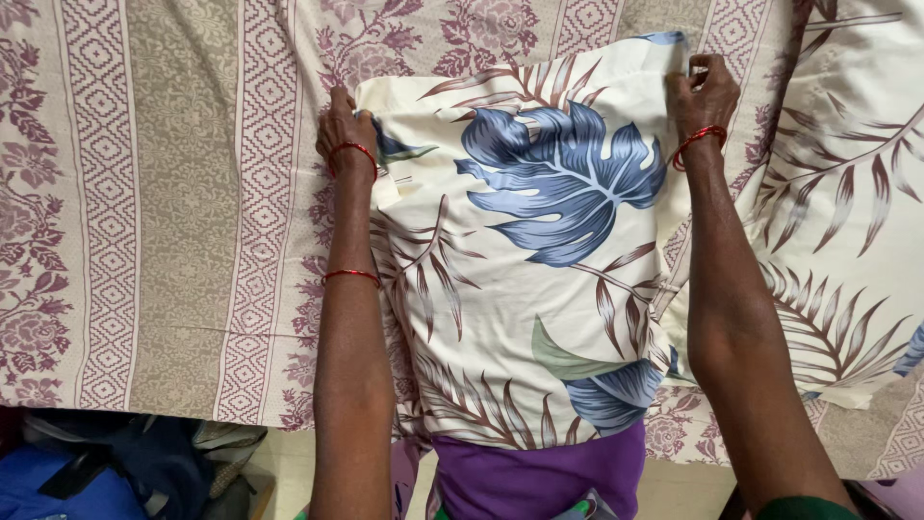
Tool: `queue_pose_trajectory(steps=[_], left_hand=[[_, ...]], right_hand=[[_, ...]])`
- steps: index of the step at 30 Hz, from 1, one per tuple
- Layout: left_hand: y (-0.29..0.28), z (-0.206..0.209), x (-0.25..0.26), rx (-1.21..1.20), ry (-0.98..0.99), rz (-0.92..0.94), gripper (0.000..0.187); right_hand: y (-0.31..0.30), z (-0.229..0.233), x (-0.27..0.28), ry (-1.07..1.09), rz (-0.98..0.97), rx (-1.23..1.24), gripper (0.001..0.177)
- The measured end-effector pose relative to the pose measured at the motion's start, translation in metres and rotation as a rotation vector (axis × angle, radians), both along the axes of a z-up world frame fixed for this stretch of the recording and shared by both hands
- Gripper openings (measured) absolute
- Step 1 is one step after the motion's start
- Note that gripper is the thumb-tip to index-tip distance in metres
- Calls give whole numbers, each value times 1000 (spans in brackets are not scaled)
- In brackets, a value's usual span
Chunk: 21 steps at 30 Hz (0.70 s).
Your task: The person inserts a purple pillow into a leaf-patterned pillowcase on a bed. They repeatedly adjust the pillowcase, tuck the pillow inside, and smooth the fabric. The person then places the finished pillow on the bed next to another pillow.
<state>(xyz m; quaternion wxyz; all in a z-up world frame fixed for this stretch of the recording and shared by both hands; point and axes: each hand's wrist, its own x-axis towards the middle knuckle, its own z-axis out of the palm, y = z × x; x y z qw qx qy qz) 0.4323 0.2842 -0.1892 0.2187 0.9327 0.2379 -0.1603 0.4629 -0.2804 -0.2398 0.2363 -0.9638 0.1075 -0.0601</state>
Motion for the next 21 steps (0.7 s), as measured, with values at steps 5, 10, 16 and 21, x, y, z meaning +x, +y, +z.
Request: queue_pose_trajectory(steps=[5,10,16,21], left_hand=[[9,-31,35,5,-392,-35,14],[-9,-38,68,37,-473,-70,45],[-88,10,-11,-8,-312,-501,69],[-51,53,-30,134,313,-506,77]], right_hand=[[-50,-15,27,-333,-60,-212,9],[-46,-7,38,-225,-159,-131,28],[120,47,-19,225,444,25,77],[128,90,-15,503,437,-288,76]])
